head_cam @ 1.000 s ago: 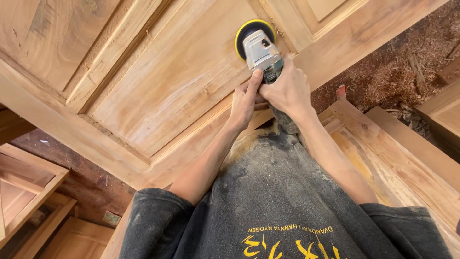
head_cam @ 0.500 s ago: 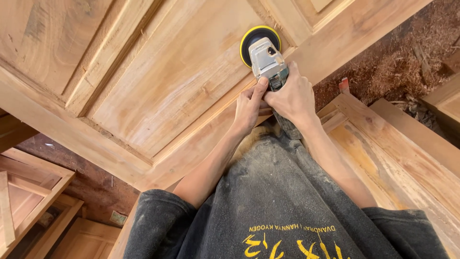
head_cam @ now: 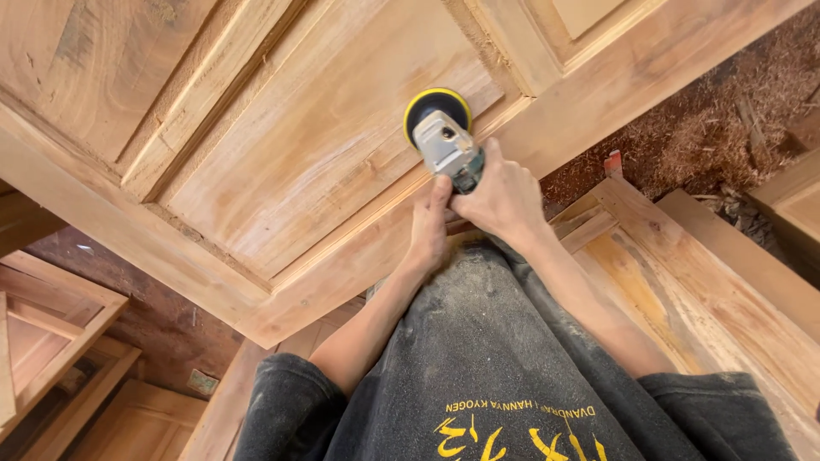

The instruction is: Use an angle grinder with a sanding disc to smooth the surface of a wooden door.

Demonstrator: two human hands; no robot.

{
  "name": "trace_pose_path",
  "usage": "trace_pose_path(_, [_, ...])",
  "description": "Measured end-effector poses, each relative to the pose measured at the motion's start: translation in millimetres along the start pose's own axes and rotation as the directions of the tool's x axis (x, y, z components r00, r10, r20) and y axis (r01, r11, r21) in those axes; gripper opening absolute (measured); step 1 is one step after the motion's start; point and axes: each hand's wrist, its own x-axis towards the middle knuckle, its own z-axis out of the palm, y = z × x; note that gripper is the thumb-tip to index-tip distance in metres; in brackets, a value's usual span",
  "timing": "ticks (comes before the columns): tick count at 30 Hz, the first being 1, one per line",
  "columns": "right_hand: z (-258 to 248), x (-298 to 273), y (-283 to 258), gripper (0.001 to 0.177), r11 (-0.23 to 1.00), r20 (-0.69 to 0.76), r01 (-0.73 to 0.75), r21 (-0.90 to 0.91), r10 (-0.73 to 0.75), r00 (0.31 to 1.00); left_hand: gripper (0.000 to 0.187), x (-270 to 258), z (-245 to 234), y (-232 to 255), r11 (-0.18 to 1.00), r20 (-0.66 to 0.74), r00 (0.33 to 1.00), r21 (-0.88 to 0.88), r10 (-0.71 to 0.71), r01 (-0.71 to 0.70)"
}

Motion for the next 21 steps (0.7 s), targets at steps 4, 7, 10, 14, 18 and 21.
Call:
trace_pose_path(4, [-24, 6, -2, 0.071, 0.997, -0.04, 0.01, -0.082, -0.013, 0.999, 0.058, 7, 21, 9, 0.978, 0.049, 0.988, 0.149, 0.143, -0.149])
trace_pose_path(7, [-38, 25, -16, 0.062, 0.999, -0.141, 0.034, -0.036, -0.039, 0.989, 0.072, 1, 43, 50, 0.914, 0.057, 0.975, 0.339, 0.214, -0.221])
trace_pose_path(10, [-45, 47, -13, 0.053, 0.942, -0.241, 0.33, 0.058, -0.308, 0.921, 0.097, -22, 59, 94, 0.948, 0.131, 0.976, 0.246, 0.172, -0.201])
trace_pose_path(14, [-35, 25, -37, 0.059, 0.978, -0.236, 0.205, -0.036, -0.207, 0.949, 0.069, -3, 33, 58, 0.947, 0.019, 0.964, 0.183, 0.264, -0.263])
trace_pose_path(18, [0, 2, -60, 0.072, 0.989, -0.035, 0.071, -0.126, -0.076, 0.996, 0.061, 23, -35, -17, 0.949, -0.114, 0.952, 0.181, 0.282, -0.26])
trace_pose_path(21, [17, 5, -64, 0.073, 0.984, 0.047, 0.102, -0.147, -0.096, 0.994, 0.068, 23, -64, -27, 0.93, -0.191, 0.927, 0.25, 0.321, -0.271])
